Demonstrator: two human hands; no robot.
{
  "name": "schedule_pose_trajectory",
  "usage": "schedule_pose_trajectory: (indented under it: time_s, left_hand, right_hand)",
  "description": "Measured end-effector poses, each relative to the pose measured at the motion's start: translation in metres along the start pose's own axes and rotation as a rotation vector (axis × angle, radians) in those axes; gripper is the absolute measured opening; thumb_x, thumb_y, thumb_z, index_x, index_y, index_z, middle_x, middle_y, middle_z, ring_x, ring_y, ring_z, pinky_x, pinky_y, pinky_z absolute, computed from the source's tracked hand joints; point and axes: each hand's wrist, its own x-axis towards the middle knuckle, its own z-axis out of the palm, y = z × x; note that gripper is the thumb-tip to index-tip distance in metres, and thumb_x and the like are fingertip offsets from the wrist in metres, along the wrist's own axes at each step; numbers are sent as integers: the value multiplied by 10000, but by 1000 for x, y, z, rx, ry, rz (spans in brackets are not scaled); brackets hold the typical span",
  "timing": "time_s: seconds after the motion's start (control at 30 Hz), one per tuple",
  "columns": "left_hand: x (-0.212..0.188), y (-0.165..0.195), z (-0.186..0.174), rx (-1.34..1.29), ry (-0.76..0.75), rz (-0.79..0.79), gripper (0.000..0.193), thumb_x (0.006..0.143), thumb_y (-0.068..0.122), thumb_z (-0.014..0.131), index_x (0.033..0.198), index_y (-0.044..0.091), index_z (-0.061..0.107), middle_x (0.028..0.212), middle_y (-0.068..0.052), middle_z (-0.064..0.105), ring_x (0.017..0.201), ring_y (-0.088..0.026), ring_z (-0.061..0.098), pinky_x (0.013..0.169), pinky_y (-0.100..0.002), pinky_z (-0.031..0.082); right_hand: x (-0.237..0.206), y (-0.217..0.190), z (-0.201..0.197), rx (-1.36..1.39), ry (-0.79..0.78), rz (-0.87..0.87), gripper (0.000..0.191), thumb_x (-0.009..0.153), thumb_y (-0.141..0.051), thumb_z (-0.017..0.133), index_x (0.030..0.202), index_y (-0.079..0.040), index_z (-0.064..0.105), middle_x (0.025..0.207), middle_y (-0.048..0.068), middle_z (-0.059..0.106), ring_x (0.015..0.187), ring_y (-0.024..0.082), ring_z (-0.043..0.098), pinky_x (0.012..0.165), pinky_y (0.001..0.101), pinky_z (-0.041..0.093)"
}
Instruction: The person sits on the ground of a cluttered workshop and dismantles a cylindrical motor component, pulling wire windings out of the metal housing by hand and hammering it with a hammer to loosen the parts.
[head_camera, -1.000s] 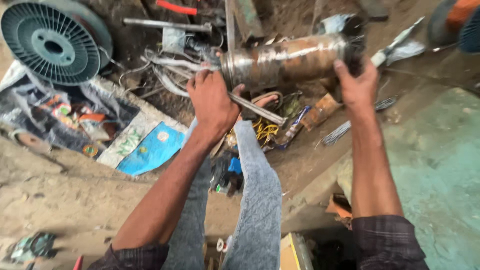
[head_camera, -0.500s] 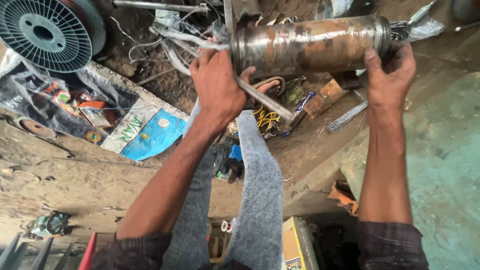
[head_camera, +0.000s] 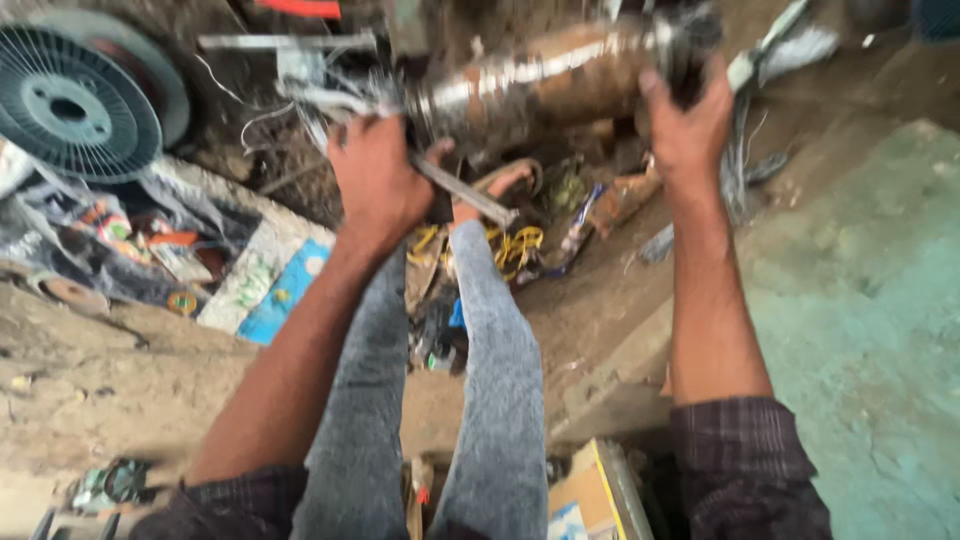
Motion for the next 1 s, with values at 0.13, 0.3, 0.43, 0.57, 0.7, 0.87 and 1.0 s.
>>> schedule_pose_trajectory:
  time_s: [0.13,0.3,0.43,0.57,0.7,0.87,1.0]
  left_hand:
    - [-7,-6,4,-66,-94,-81,546,920,440,837,1091,-43,649,1105,-256,674,1154,-441,569,1034,-589,365]
    - [-8,-6,11,-131,20,-34,578,867,364,864,1170,-71,632,1118,-300,643,1137,-481,543,991,-569,378]
    - [-12,-9,14,-207,23,-100,479,861,344,878,1038,-23,627,1144,-267,648,1160,-469,557,1019,-562,385]
    - [-14,-12,15,-236,47,-68,512,836,339,888,1074,-31,626,1154,-284,630,1149,-485,545,997,-572,382]
    - [-10,-10,10,-283,49,-106,509,785,369,900,994,-8,630,1110,-247,648,1147,-438,575,1046,-580,383]
    - [-5,-9,3,-277,102,-33,629,728,473,930,970,-21,625,1021,-219,661,1125,-431,570,1103,-634,323]
    - [-7,-12,7,-279,141,-35,648,744,501,908,1015,-17,630,1049,-212,664,1137,-426,556,1107,-634,291]
  right_hand:
    - [-9,3,7,-17,112,-339,435,973,-14,795,1289,116,526,1229,169,637,1139,278,601,1018,372,459]
    - [-16,21,5,120,68,13,376,1025,-124,806,1292,57,612,1188,105,683,1129,206,643,1067,338,530]
    - [-21,31,7,116,163,32,491,1025,-103,866,1360,51,543,1281,108,650,1174,205,627,1085,347,520]
    - [-24,30,8,174,144,-33,430,980,-52,789,1295,22,506,1216,54,614,1124,160,595,1022,305,488]
    - [-26,21,6,275,42,33,291,1081,10,744,1317,10,574,1217,57,629,1098,153,607,1014,297,512]
    - [-32,13,3,353,53,65,293,1077,50,696,1329,-8,558,1263,44,627,1152,147,606,1077,294,506]
    - [-38,13,-3,306,33,88,311,1094,55,713,1362,-4,566,1293,55,623,1117,159,592,1052,325,511]
